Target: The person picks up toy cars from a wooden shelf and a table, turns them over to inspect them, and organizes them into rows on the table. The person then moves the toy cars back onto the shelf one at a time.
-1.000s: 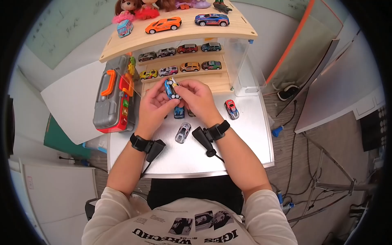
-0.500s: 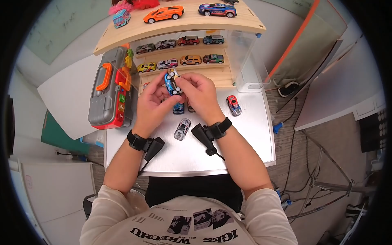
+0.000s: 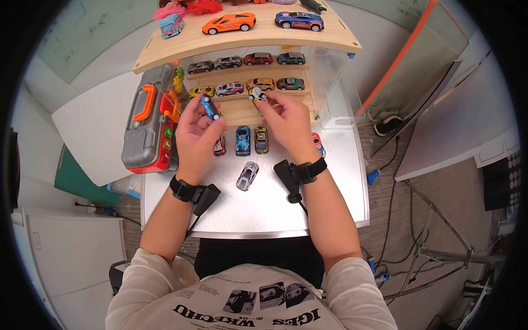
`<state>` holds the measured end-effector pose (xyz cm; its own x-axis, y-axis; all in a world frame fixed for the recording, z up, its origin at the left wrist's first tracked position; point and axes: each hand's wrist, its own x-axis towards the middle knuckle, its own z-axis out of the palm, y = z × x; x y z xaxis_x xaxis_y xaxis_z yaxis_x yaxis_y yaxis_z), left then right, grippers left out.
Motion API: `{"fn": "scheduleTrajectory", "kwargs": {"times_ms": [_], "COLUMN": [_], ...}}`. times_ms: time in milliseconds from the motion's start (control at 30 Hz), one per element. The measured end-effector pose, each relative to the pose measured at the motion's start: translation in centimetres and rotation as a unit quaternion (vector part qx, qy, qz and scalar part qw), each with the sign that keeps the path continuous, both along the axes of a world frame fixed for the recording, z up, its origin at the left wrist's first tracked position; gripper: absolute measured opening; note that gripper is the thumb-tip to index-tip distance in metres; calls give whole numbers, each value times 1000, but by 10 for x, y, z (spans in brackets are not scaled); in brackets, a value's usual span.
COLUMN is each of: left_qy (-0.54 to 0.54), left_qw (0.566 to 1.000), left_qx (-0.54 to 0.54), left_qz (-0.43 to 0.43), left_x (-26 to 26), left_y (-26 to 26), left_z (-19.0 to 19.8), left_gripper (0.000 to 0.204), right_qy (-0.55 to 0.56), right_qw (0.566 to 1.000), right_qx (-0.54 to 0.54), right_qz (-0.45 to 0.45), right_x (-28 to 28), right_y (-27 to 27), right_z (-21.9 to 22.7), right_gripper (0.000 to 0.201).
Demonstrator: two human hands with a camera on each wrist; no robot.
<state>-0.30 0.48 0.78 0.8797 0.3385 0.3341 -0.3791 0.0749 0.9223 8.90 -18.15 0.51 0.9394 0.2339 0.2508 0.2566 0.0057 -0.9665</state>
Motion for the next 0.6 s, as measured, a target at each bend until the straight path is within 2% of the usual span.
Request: {"fn": "scheduleTrajectory", "kwargs": {"times_ms": [33, 67, 267, 400, 600], "left_qy": [-1, 3, -18, -35, -36], "left_qw": [1000, 1000, 997, 995, 993], "left_qx": [-1, -11, -39, -28, -18], "left_qz": [1, 20, 59, 95, 111], "left_x": [0, 0, 3, 1, 1], "left_y": [1, 2, 4, 2, 5], "left_z": [0, 0, -4, 0, 0], "left_gripper": [71, 69, 66, 65, 65], "right_qy": [-59, -95, -185, -186, -203], "right_qw": [993, 984, 942, 935, 940], "right_qx": [-93, -142, -277, -301, -274], "right_qz": [-31, -40, -45, -33, -16], "right_x": [5, 9, 13, 15, 18], "right_y": [-5, -9, -19, -18, -18], "right_z": [-1, -2, -1, -7, -9], "right_gripper": [33, 33, 27, 25, 24]}}
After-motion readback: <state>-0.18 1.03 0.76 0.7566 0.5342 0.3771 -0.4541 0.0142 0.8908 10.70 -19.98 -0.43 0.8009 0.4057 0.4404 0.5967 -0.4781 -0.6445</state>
